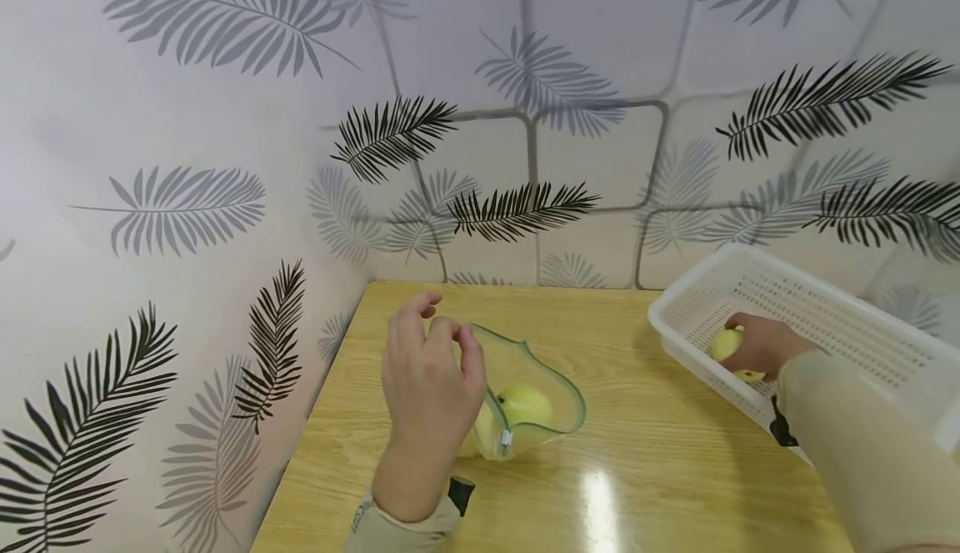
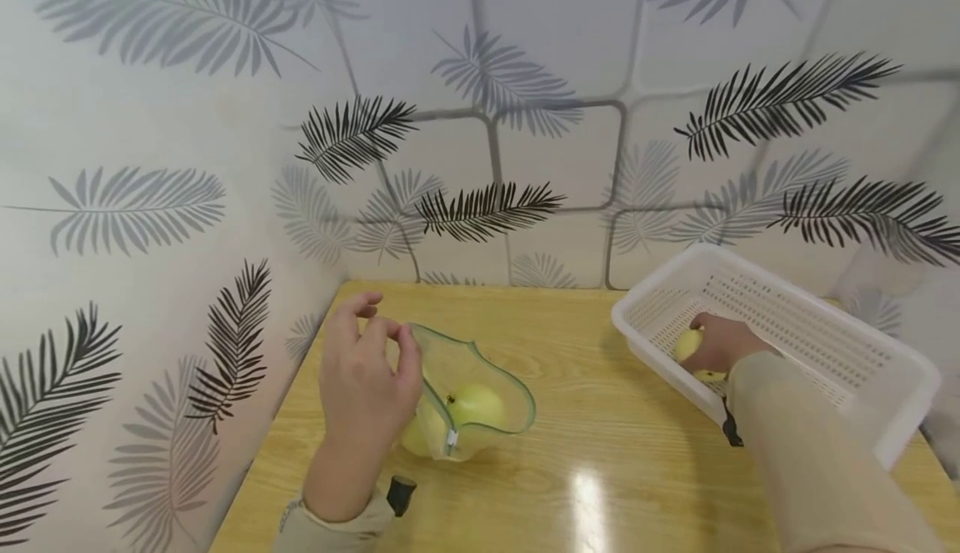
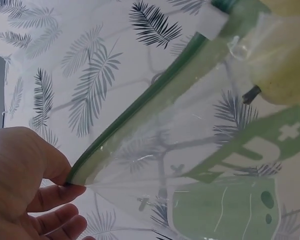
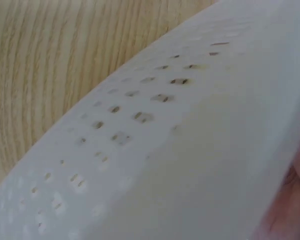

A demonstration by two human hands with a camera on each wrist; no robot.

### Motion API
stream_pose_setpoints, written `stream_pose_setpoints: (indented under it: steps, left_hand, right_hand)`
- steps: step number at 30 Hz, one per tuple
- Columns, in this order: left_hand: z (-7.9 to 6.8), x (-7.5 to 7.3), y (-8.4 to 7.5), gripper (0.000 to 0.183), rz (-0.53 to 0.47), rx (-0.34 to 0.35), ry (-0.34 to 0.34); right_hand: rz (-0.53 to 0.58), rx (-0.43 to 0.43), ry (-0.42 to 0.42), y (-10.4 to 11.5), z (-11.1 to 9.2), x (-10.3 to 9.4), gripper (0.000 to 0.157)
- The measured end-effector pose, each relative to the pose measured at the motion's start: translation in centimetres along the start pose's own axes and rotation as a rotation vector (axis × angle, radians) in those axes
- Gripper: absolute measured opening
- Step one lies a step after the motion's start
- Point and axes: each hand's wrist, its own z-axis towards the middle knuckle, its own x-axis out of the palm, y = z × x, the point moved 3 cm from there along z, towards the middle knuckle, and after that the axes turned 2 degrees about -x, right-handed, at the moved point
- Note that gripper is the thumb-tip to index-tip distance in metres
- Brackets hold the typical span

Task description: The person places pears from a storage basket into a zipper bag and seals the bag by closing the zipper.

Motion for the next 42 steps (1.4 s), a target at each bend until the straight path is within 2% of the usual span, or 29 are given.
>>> stream_pose_setpoints:
  steps: [8,14,19,25,34,42]
  left_hand:
    - [0.7,-0.5,0.0,0.015,-0.010,-0.026,-0.001]
    - [0.8,-0.6,-0.1,0.016,-0.018,-0.019,0.013]
    - [0.6,-0.3,-0.5,0.016,-0.020,0.008,0.011]
    - [0.5,0.1,-0.9,0.016,-0.018,0.026,0.009]
    - [0.3,0.8,-1.7,0.016,-0.022,0.041,-0.008]
    - [0.0,1.6,-2.2,0.015,-0.034,0.042,-0.005]
  right_hand:
    - [0.026,0.006,-0.067,-0.7,-1.0,-0.4,0.095]
    - [0.001,-0.063,-0.197,1.2,-1.6,-2.3,0.094]
    - [-0.063,-0.134,-0.319,5.1,-2.3,-4.0,0.096]
    - [-0.034,-0.235,-0.363,11.4,-5.1,-4.3,0.094]
    - [0.050,-0.507,-0.416,19.3,-11.2,-2.2,0.086]
    - [0.159,-0.757,-0.387,23.2,-14.3,0.6,0.090]
